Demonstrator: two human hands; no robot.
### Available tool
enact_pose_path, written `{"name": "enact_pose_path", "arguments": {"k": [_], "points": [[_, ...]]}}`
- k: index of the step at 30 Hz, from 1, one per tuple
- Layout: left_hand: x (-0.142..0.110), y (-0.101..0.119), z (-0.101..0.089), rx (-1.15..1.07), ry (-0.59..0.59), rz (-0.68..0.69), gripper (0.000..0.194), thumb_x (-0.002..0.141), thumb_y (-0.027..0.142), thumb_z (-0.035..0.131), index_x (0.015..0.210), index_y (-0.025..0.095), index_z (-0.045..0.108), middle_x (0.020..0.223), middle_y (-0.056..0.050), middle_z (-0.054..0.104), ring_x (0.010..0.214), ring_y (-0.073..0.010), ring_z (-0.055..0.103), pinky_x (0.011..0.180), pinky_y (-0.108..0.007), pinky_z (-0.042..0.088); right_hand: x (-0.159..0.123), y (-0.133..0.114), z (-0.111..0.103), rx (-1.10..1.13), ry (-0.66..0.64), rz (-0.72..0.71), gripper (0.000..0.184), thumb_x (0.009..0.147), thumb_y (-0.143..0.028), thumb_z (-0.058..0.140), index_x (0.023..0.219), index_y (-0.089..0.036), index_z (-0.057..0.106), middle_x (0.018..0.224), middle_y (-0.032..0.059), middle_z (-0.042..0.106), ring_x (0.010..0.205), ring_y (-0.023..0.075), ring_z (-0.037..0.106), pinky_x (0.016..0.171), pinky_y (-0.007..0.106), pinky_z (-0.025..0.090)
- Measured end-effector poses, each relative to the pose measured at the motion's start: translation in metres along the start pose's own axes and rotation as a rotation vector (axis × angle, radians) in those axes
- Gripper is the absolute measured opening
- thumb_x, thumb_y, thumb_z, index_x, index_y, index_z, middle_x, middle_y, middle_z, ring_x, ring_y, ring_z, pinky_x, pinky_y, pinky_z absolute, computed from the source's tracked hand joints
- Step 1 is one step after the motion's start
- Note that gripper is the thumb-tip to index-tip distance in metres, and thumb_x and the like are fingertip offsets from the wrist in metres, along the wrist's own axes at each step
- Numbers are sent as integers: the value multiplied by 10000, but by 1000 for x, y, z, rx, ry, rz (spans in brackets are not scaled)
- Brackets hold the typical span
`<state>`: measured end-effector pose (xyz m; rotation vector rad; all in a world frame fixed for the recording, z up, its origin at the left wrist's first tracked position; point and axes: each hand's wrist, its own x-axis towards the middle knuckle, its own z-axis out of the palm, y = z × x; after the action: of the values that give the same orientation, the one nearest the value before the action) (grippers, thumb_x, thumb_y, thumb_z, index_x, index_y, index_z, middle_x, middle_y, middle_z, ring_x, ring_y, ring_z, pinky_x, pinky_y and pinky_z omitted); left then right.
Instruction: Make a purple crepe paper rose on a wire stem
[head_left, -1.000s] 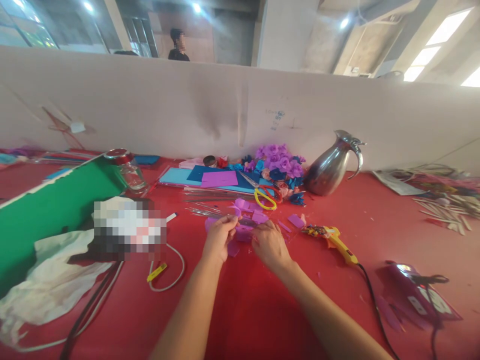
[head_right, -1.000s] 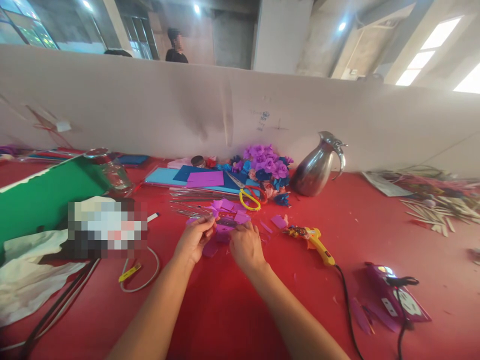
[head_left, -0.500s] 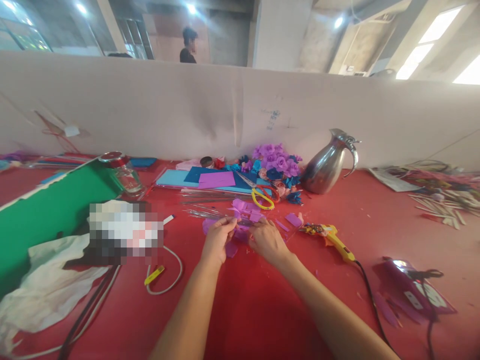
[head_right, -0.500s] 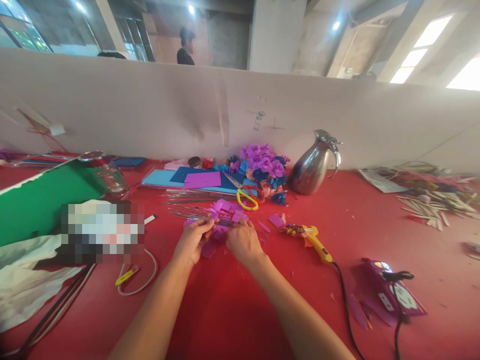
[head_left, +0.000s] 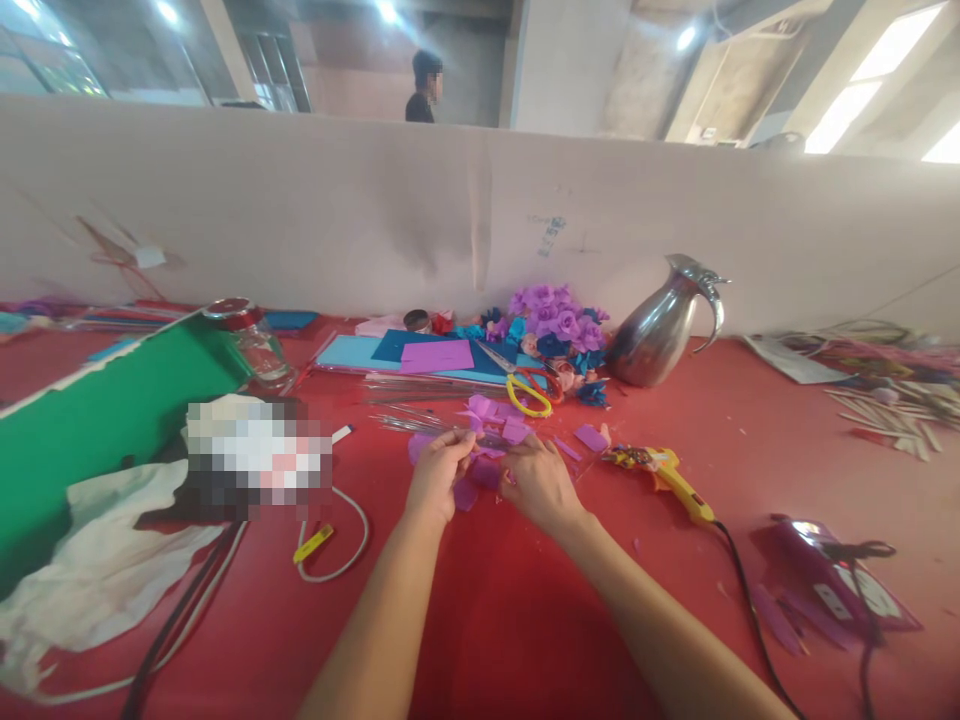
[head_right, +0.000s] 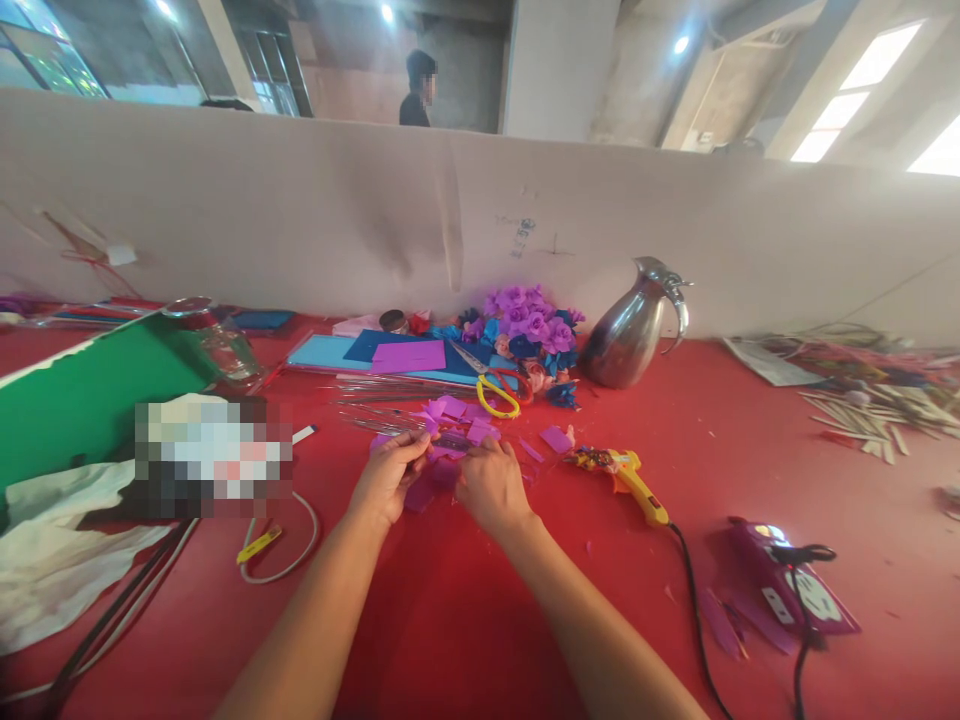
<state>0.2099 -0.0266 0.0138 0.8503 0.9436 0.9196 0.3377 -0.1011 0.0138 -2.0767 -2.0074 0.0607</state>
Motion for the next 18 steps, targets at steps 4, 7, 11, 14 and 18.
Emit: {"name": "enact_pose_path", "arguments": {"k": [4, 7, 11, 14, 18], "points": [[1, 0, -1, 6, 12, -2, 265, 481, 299, 772, 682, 133, 719, 540, 31, 543, 436, -33, 361, 432, -185, 216, 2, 3, 2, 98, 61, 64, 100, 756, -157, 593, 768, -196, 685, 843, 43, 715, 893, 209, 564, 772, 283, 383], [1, 1, -1, 8, 20, -3, 265, 487, 296, 770, 689, 132, 717, 540, 31, 548, 437, -33, 365, 435, -185, 219, 3, 1, 0, 110, 73, 60, 90, 765, -175, 599, 789, -197, 683, 849, 40, 713, 897, 205, 563, 779, 281, 385], [0, 0, 0, 3, 11, 7, 269, 479, 301, 776, 676, 128, 716, 528, 36, 532, 430, -28, 354, 429, -183, 203, 1, -6, -1, 19, 29, -29, 81, 764, -226, 607, 755, -213, 687, 843, 48, 708, 910, 230, 558, 766, 311, 382], [1, -1, 0, 1, 2, 8, 278, 475, 306, 782, 675, 125, 716, 526, 34, 532, 428, -27, 350, 422, -182, 189, -1, -10, 2, -7, 33, -23, 120, 784, -214, 578, 739, -213, 690, 822, 55, 708, 888, 225, 567, 761, 312, 383], [1, -1, -1, -6, 2, 1, 287, 481, 309, 781, 688, 121, 716, 531, 34, 536, 427, -26, 352, 416, -175, 198, 0, -8, 9, 50, 101, 27, 153, 789, -181, 559, 701, -203, 682, 783, 50, 700, 837, 211, 581, 757, 301, 397]]}}
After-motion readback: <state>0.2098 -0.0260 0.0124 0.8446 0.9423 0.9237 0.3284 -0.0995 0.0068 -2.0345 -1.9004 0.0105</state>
